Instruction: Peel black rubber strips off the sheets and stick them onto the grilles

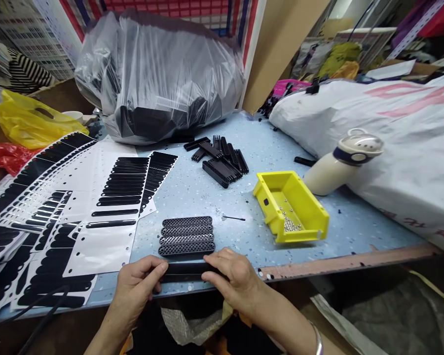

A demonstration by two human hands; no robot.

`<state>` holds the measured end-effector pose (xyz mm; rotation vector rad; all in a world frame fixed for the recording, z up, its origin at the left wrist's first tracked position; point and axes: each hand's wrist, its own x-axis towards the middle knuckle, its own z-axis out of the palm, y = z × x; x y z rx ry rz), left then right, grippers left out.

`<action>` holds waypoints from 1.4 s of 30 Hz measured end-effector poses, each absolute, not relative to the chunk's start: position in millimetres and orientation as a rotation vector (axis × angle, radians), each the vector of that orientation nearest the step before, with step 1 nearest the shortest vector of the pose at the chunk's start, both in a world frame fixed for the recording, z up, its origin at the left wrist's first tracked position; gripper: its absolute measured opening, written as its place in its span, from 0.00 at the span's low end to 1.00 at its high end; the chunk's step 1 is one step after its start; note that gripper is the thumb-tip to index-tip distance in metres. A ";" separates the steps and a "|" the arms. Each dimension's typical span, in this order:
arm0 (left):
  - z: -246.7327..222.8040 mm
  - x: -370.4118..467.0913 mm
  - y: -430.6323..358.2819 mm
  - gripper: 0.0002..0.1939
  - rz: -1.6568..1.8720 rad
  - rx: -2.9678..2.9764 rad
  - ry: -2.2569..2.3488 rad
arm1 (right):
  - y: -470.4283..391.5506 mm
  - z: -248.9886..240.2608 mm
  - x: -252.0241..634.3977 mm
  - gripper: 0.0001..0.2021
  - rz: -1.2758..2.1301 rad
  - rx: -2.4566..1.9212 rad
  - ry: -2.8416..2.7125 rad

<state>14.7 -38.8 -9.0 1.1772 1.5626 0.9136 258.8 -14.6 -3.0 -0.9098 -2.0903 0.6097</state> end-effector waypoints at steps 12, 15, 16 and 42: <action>-12.5 16.0 -38.9 0.14 0.985 1.264 1.551 | -38.3 3.7 278.5 0.08 0.525 -1.381 -1.891; -13.1 15.9 -39.0 0.14 0.993 1.263 1.550 | -35.8 -0.4 270.4 0.09 0.579 -1.386 -1.906; -13.9 15.7 -39.2 0.14 0.989 1.262 1.547 | -34.0 -0.4 270.0 0.10 0.590 -1.389 -1.916; -22.5 13.0 -38.1 0.13 0.996 1.277 1.512 | 2.3 -2.6 258.1 0.23 0.755 -1.420 -2.048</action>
